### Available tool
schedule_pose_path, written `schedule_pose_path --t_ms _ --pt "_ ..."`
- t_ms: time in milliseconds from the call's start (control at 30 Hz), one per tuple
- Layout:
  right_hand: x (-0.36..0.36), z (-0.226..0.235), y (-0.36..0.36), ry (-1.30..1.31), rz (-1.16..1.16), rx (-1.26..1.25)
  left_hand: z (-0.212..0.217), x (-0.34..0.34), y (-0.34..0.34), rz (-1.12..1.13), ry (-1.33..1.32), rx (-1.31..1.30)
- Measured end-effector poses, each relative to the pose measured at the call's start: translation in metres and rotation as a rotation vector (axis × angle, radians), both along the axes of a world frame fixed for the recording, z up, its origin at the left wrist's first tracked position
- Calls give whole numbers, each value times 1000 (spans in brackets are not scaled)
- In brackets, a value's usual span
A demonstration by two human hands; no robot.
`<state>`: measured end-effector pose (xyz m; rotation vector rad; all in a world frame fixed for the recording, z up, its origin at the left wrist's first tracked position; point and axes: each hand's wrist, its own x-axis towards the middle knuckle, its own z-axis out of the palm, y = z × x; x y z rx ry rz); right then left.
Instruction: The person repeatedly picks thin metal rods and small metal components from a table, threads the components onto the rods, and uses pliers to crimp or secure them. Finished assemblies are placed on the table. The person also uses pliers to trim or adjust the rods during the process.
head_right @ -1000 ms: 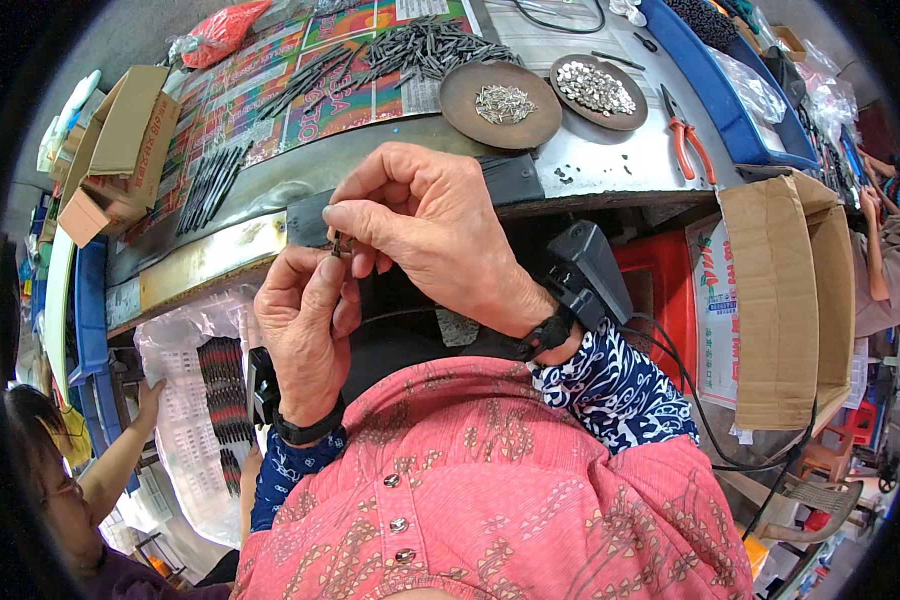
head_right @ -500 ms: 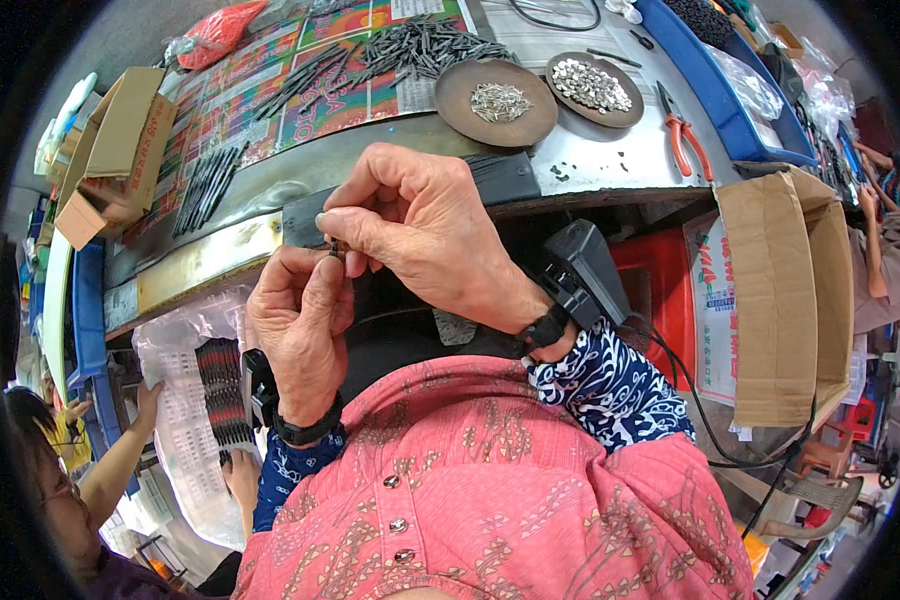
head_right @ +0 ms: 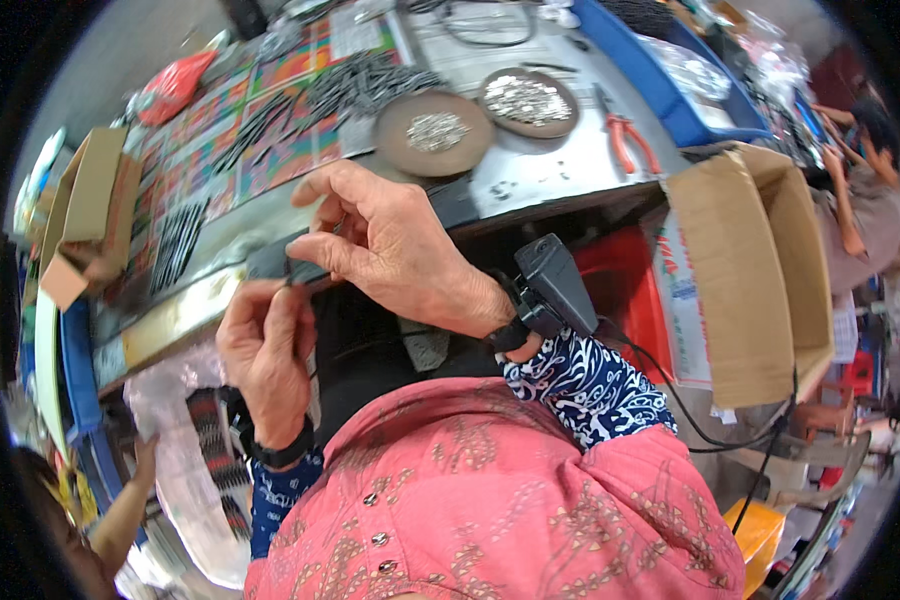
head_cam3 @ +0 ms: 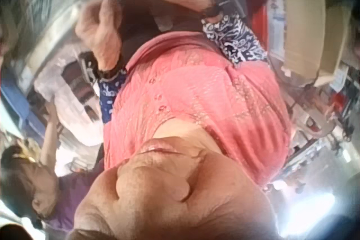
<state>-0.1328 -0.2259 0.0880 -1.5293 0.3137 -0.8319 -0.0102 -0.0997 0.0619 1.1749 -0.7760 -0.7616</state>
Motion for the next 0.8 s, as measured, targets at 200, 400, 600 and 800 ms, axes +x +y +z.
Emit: schedule_pose_path --t_ms 200,400,600,800 --pt "-80 9 -87 364 -755 -751 -3 6 -14 -33 -63 -183" --pt "-152 -11 -136 1084 -1197 -953 -5 10 -33 14 -60 -216" --pt "-174 -50 -144 1203 -1169 -913 -14 6 -54 42 -46 -305" --pt "-167 -58 -151 1203 -1443 -1158 -22 6 -60 62 -100 -321"
